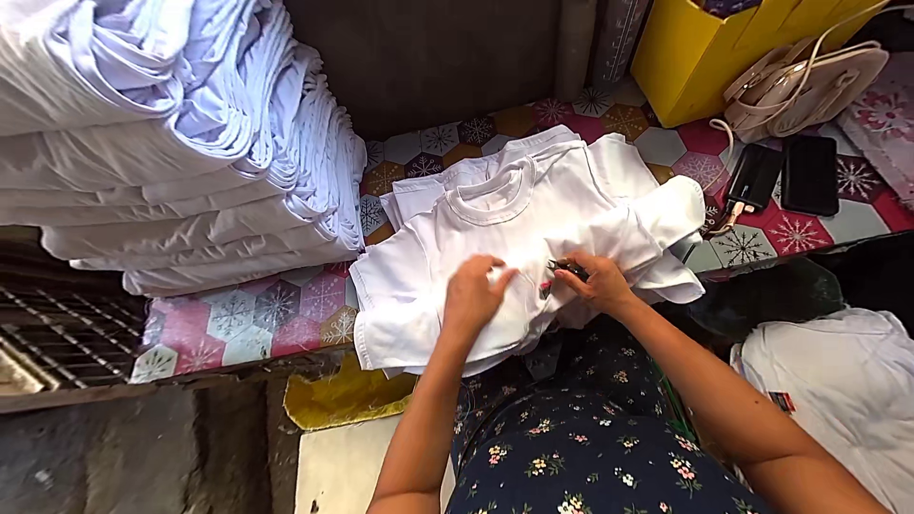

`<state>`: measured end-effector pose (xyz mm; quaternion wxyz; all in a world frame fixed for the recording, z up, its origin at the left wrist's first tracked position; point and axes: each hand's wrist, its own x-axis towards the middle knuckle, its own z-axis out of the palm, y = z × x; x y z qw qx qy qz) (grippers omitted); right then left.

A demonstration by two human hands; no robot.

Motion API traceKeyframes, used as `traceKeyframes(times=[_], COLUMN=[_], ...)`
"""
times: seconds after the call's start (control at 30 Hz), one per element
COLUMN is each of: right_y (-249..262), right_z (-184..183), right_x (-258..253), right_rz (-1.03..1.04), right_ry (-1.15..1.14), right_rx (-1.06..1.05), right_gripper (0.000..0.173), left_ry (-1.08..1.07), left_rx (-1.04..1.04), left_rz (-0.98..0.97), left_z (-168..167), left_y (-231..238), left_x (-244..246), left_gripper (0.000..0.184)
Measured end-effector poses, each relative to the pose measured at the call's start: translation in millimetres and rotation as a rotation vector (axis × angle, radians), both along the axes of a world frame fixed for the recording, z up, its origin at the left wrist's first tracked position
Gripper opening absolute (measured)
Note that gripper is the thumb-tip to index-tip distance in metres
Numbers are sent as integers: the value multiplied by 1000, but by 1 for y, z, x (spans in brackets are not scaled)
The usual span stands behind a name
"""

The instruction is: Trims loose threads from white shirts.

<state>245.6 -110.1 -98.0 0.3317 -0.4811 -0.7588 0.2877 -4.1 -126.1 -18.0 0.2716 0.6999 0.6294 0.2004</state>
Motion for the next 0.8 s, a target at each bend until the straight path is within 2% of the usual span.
traceKeyframes(times=[0.1,0.2,0.3,0.37,0.47,0.57,0.67,0.8], right_y=[0,-2,-1,3,18,42,56,47], right_z=[-7,-6,-2,10,32,48,53,70], right_x=[-7,-10,-9,-14,-37,-67,-87,-87], right_rz=[-85,-108,-111,-134,-164,-64,82,215], right_ry=[-40,-65,-72,-20,133,141,68,140], right_rx=[-47,-71,-124,-168,67,301,266,190], right_gripper=[43,48,45,36,23,35,30,11], left_ry=[84,155,247,236,133,30,-180,-572], left_rx=[117,-7,-75,-45,171,529,790,793], left_rz=[245,373,391,405,397,337,311,349], left_z=[9,-9,-31,-31,-15,-17,-23,-18], left_y=[75,135,156,150,109,52,18,-2], left_x=[-15,-26,-28,-28,-22,-16,-9,-9], left_gripper=[44,61,54,45,39,34,30,35])
